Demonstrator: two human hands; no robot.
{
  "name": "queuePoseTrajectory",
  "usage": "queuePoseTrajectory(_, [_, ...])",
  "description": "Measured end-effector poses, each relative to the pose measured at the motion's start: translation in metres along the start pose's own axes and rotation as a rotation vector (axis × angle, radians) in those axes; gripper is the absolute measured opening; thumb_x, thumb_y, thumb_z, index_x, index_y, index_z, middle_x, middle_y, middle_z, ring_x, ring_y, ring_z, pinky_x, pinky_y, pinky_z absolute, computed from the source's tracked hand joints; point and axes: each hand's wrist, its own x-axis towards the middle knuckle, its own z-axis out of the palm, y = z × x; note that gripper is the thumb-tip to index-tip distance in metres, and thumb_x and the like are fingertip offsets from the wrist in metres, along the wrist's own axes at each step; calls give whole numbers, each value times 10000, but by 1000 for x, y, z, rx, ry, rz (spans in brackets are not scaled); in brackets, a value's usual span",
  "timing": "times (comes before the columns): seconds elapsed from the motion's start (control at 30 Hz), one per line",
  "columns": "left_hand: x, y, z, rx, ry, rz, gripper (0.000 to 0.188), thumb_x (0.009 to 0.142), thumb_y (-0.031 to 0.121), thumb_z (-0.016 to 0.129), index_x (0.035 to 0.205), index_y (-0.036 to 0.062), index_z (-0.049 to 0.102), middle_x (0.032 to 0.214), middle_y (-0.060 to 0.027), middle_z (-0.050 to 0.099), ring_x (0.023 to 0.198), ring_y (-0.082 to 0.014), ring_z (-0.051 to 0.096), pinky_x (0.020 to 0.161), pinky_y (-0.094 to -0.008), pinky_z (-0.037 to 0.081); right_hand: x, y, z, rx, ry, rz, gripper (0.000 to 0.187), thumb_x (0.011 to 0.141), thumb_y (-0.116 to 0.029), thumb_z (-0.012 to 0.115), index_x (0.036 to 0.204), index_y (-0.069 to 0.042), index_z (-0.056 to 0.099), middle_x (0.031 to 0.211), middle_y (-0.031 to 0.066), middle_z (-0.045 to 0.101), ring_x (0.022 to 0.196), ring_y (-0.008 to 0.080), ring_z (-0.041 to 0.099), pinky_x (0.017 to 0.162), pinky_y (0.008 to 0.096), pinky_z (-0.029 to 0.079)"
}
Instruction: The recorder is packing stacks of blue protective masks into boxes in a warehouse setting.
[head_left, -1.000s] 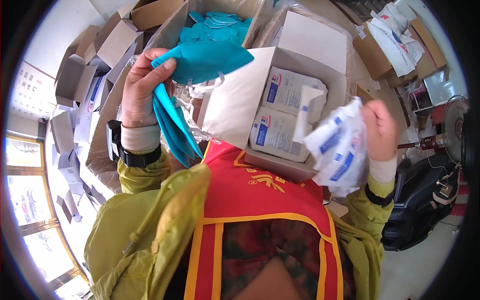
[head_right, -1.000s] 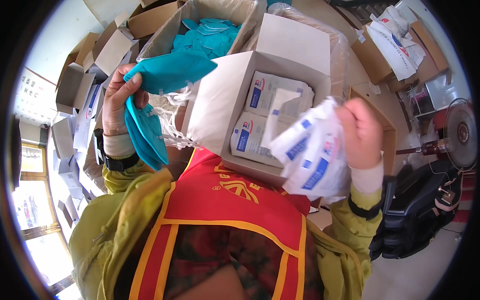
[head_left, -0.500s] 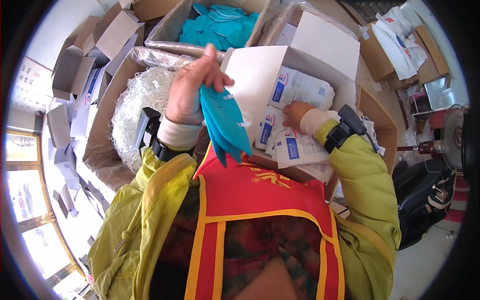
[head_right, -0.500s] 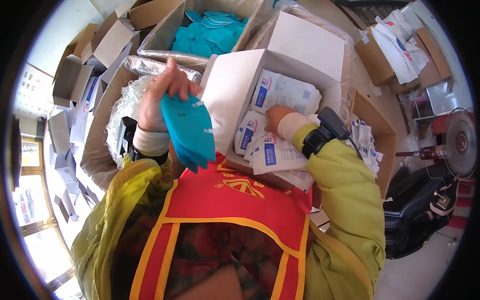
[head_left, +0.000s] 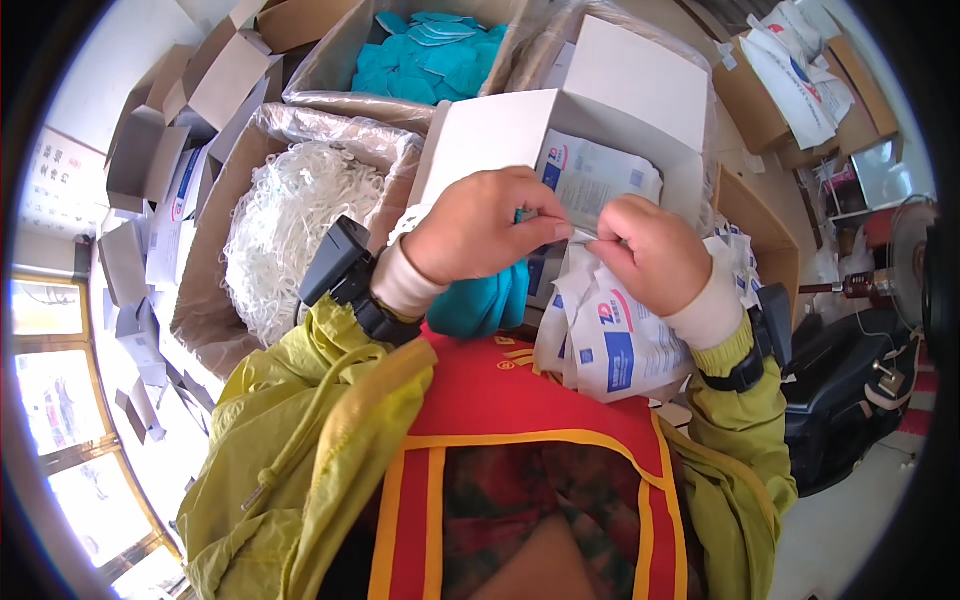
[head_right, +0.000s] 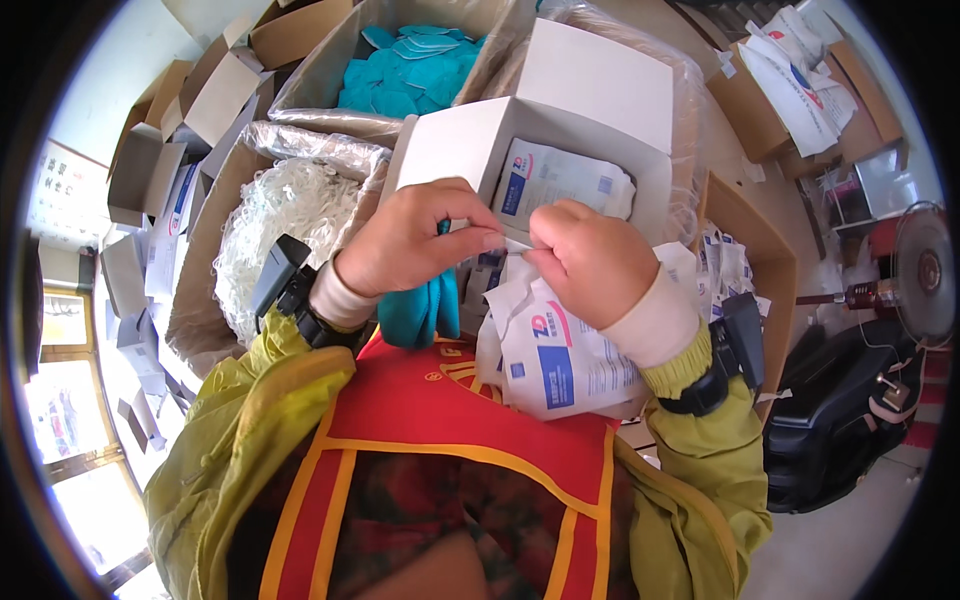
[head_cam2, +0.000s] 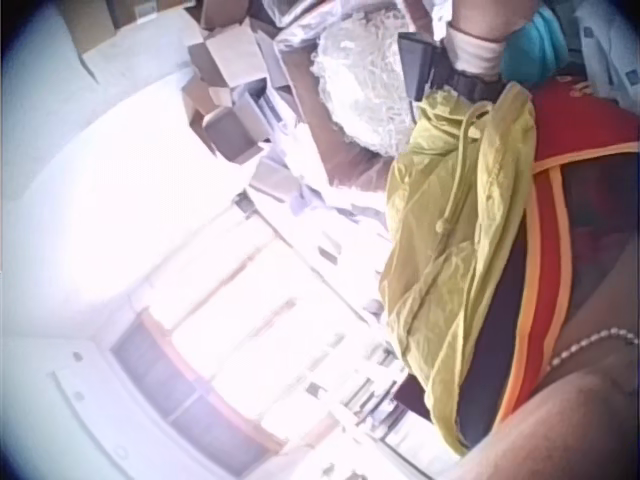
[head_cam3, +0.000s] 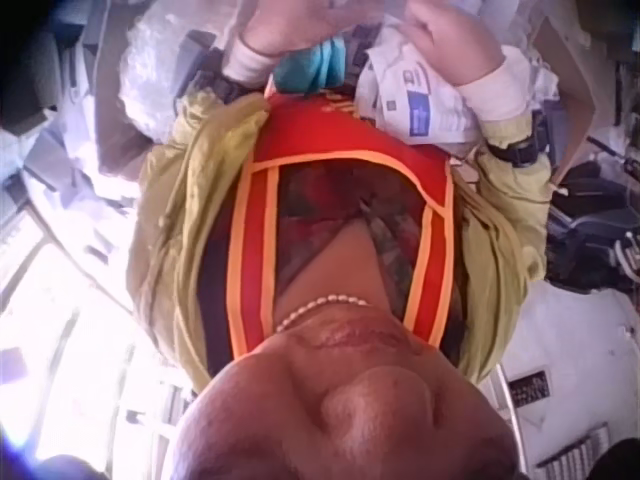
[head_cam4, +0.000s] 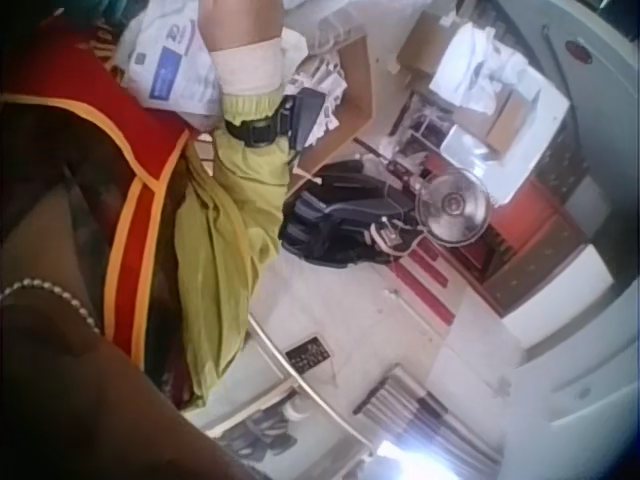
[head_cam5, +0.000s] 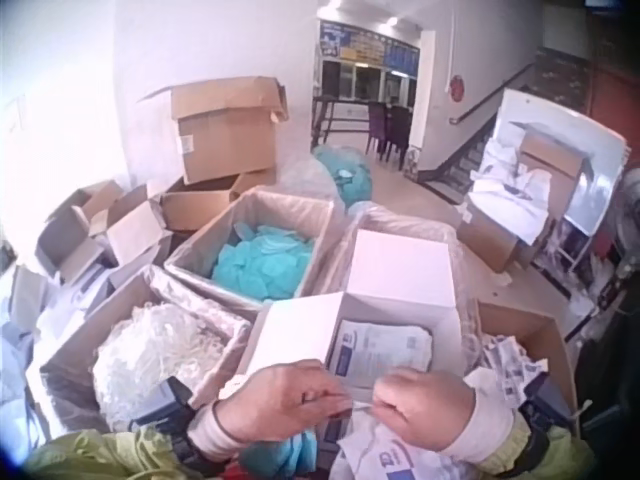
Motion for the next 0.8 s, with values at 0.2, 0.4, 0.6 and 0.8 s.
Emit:
queuePoseTrajectory(0.2, [9,30,8,46,-17,33,83,842,89,680,853,7,682,754,-80,641,682,-133,586,635,-272,471,-17,-4,-13,107,87,21,191,803,-136,678,800,-54,506,791,127,553,711,359,572,593,427,438])
queuePoseTrajectory(0.4, [11,54,12,-104,-4,-69,103,864,89,672,827,-5,651,702,-24,617,651,-69,522,585,-227,426,-23,-10,-19,-47,177,-169,154,795,-123,662,809,-65,520,774,99,523,690,331,574,566,396,460])
queuePoseTrajectory(0.6, [19,32,21,-576,81,-366,181,903,134,641,781,1,627,698,-12,603,625,-64,529,565,-218,415,-46,-51,-23,-410,195,-354,71,756,-110,593,797,-106,535,756,36,461,626,174,596,498,326,470])
queuePoseTrajectory(0.8, [39,-14,27,-401,102,-314,247,914,193,636,752,7,616,669,-2,595,613,-61,520,551,-221,402,-77,-59,-39,-198,232,-307,136,693,-56,630,815,-94,582,729,45,455,605,184,578,485,326,445])
